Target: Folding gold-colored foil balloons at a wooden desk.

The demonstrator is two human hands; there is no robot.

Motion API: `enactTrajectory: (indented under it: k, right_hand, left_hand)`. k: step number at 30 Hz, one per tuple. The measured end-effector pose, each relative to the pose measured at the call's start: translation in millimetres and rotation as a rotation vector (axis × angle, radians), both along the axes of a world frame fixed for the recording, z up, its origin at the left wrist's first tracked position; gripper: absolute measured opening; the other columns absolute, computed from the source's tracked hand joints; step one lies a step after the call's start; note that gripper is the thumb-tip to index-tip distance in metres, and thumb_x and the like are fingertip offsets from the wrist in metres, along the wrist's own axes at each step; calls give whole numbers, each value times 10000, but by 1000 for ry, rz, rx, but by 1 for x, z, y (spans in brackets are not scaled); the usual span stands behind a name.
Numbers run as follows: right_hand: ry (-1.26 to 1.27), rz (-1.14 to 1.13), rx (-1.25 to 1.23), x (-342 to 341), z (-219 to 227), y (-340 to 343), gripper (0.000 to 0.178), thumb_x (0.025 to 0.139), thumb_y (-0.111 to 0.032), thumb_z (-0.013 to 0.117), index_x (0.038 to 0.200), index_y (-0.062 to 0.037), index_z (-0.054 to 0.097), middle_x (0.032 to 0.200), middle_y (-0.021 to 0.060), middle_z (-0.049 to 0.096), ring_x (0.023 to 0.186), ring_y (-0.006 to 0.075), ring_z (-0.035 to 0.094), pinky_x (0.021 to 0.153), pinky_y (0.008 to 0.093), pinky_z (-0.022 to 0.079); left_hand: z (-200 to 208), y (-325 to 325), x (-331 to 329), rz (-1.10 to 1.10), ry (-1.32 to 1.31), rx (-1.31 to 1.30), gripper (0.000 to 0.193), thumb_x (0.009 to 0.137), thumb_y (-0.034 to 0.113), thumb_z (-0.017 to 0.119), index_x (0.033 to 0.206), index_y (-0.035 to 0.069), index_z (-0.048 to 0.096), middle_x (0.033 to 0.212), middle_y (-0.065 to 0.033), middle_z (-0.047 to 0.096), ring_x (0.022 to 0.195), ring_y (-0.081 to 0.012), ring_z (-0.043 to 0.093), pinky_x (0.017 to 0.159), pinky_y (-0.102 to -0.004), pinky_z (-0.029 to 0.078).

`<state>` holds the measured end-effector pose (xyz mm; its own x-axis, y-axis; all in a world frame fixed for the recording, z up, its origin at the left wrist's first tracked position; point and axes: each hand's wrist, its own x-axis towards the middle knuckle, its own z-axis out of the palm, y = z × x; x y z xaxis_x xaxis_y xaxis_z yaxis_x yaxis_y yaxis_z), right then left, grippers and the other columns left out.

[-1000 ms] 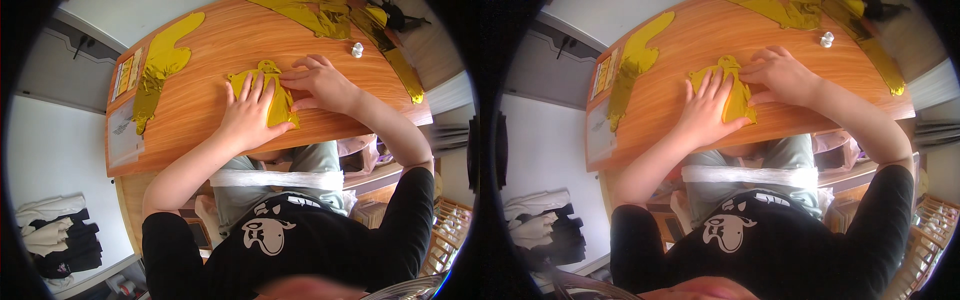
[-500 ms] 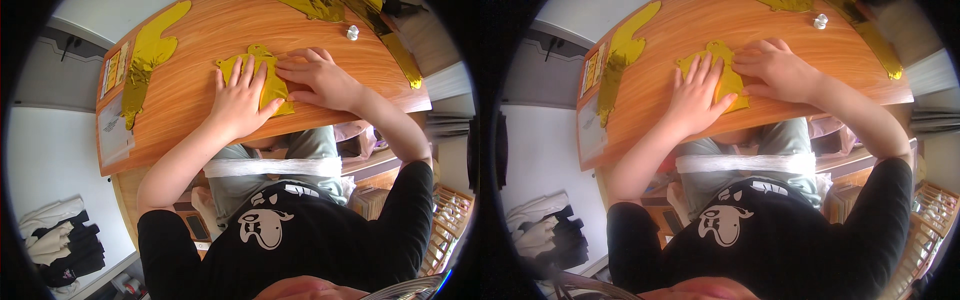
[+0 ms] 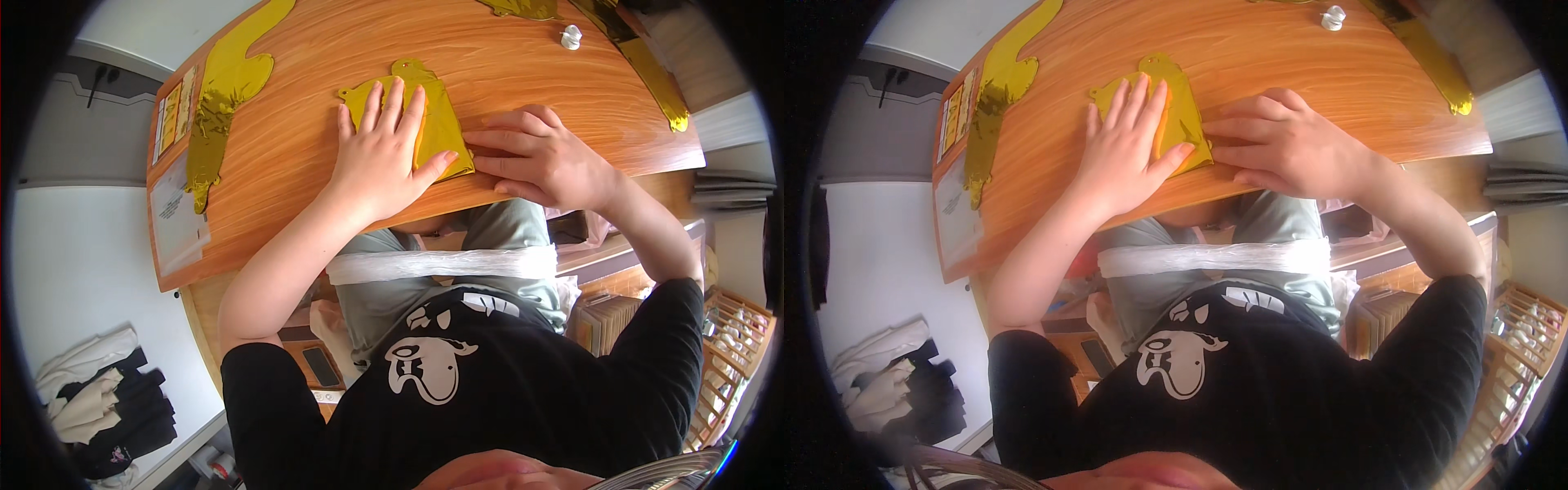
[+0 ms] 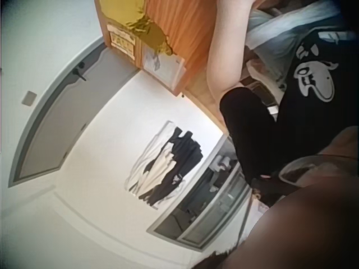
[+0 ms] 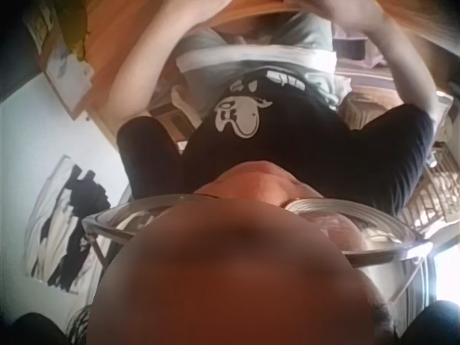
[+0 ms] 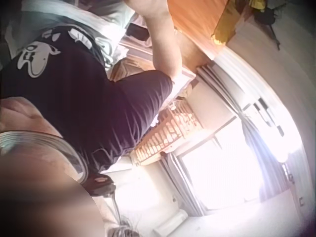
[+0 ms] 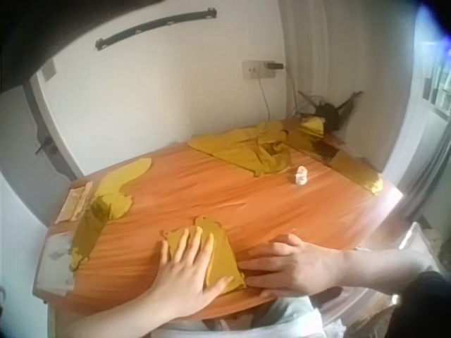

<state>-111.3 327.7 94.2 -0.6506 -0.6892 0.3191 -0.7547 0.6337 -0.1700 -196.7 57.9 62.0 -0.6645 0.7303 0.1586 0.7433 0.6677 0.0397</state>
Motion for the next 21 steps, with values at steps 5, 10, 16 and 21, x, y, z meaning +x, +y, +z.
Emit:
enactTrajectory:
  k: [5,10,16,21]
  right_hand:
    - [37,73,107,-7,4,8,380,923,-364,705,1222,-134,753,1458,65,593,1315,263,536,1066,460,403]
    - [34,149,184,-11,10,13,384,948,-368,680,1267,-161,740,1509,53,542,1375,241,473,1088,463,390]
    - [-17,206,138,-9,23,15,367,926,-320,702,1247,-148,745,1435,48,617,1321,241,531,1065,447,413]
    - [53,111,83,-1,5,3,382,912,-291,716,1254,-121,733,1392,40,649,1273,229,584,1065,433,442]
  left_hand:
    - [4,2,2,20,-28,-30,909,982,664,511,1624,63,281,1676,-237,260,1556,-436,221,1201,-698,163]
    - [4,1,3,23,-29,-32,921,970,668,529,1621,61,291,1673,-237,267,1554,-435,227,1198,-697,171]
    - [4,1,3,27,-13,-37,915,964,664,542,1616,68,302,1668,-232,279,1549,-435,238,1197,-694,177]
    - [5,3,4,33,-16,-36,916,959,661,555,1622,88,291,1669,-226,282,1549,-431,240,1200,-691,179]
